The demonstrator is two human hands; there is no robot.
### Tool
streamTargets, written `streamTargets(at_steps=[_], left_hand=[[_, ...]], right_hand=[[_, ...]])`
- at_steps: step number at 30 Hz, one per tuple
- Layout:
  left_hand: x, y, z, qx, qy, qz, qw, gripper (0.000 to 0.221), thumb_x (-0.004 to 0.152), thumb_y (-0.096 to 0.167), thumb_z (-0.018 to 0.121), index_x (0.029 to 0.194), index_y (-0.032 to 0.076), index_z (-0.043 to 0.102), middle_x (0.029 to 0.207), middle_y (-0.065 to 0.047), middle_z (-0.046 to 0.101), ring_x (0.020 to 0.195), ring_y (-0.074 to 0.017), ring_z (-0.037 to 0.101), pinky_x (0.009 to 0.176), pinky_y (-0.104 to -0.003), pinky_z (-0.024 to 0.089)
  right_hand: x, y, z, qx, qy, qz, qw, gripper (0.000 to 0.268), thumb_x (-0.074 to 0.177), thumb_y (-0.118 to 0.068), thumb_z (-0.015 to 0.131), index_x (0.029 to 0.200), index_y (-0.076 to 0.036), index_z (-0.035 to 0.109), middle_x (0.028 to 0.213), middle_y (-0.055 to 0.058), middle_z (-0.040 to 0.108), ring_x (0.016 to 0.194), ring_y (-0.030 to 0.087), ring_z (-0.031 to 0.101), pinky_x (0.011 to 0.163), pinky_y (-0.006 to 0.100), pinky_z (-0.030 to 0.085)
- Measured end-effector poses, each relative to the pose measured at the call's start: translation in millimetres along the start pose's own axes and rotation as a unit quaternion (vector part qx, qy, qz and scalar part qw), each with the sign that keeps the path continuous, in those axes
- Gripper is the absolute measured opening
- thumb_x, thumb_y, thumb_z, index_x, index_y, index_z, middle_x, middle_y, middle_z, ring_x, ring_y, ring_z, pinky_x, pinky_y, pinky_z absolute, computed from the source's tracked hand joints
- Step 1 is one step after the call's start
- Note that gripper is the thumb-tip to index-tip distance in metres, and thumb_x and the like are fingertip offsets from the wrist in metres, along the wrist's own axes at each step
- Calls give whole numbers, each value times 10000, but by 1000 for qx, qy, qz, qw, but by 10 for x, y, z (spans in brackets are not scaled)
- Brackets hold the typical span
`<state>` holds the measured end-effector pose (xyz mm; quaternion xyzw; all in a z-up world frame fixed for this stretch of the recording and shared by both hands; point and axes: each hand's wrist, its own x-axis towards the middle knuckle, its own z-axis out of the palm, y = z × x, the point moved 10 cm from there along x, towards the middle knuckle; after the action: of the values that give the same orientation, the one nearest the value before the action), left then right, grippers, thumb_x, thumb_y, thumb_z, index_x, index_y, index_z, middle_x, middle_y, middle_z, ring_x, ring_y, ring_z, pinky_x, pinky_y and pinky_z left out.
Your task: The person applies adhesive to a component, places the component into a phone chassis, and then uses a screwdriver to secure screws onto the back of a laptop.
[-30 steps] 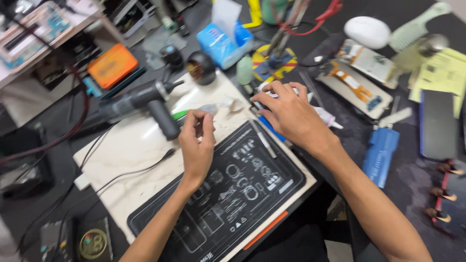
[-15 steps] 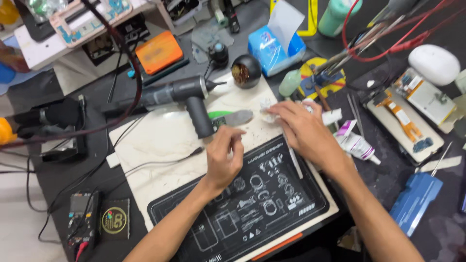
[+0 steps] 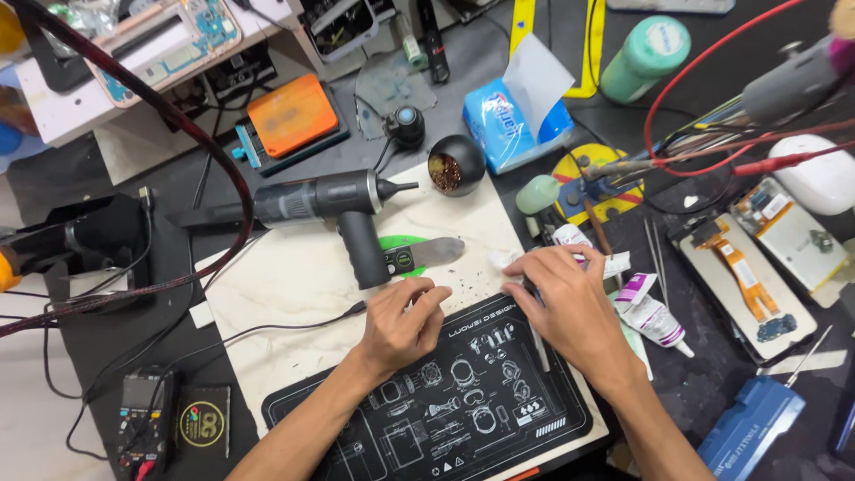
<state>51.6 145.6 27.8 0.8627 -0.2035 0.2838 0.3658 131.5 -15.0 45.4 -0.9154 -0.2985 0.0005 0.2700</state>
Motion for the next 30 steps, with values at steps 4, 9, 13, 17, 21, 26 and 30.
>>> streamTargets(at_steps=[4,9,13,17,21,26,30], left_hand=[[-25,-29,-10,-2,-2,-9,1000,290,759,-77,727,1038,-12,682,906,-108,648,669,-210,640,600,-341,521],[6,-31,-72,-9,13,-14,1000,295,765,-93,712,1042,-1,675,905,-108,638,669,-212,633,603,-345,514],[-15,-20,-97,-17,15,-17,1000,279,755,-109,708,1010,0,680,901,-113,638,630,-212,609,565,-349,485],[-32,-16,-133,-41,40,-25,998,265,768,-130,682,1002,-7,670,915,-108,633,636,-198,612,570,-339,484],[-23,-123,-180,-102,73,-80,989,222,823,-155,645,1001,-22,658,900,-95,614,629,-158,611,555,-306,482],[-34,-101,-235,-121,98,-83,984,197,844,-143,625,993,-18,655,908,-81,625,625,-136,596,556,-283,488],[-54,-156,-256,-117,107,-98,982,172,855,-124,618,981,-16,662,881,-75,624,617,-133,590,572,-289,484]], right_hand=[[-24,-27,109,-22,4,-11,1000,197,865,-169,738,1048,-101,713,1021,7,711,1070,198,635,1012,447,332],[-48,-78,117,-76,5,-21,997,221,858,-118,697,1077,-110,729,1003,9,703,1082,219,611,992,486,320],[-84,-112,214,-59,-18,-20,998,143,891,-120,690,1030,-118,724,980,14,697,1003,219,634,942,452,353],[-147,-325,408,-14,-32,-52,998,131,900,-123,700,1029,-115,724,960,17,691,913,220,645,919,423,376],[-100,-460,330,-12,8,-80,997,160,898,-96,696,1056,-107,721,1012,18,699,915,230,638,931,408,379],[-163,-272,145,-64,12,-5,998,112,900,-114,710,1003,-121,752,950,35,695,881,244,646,903,430,384],[-152,-443,396,-64,-7,-46,997,119,884,-110,708,992,-105,756,947,56,692,911,275,650,910,433,413]])
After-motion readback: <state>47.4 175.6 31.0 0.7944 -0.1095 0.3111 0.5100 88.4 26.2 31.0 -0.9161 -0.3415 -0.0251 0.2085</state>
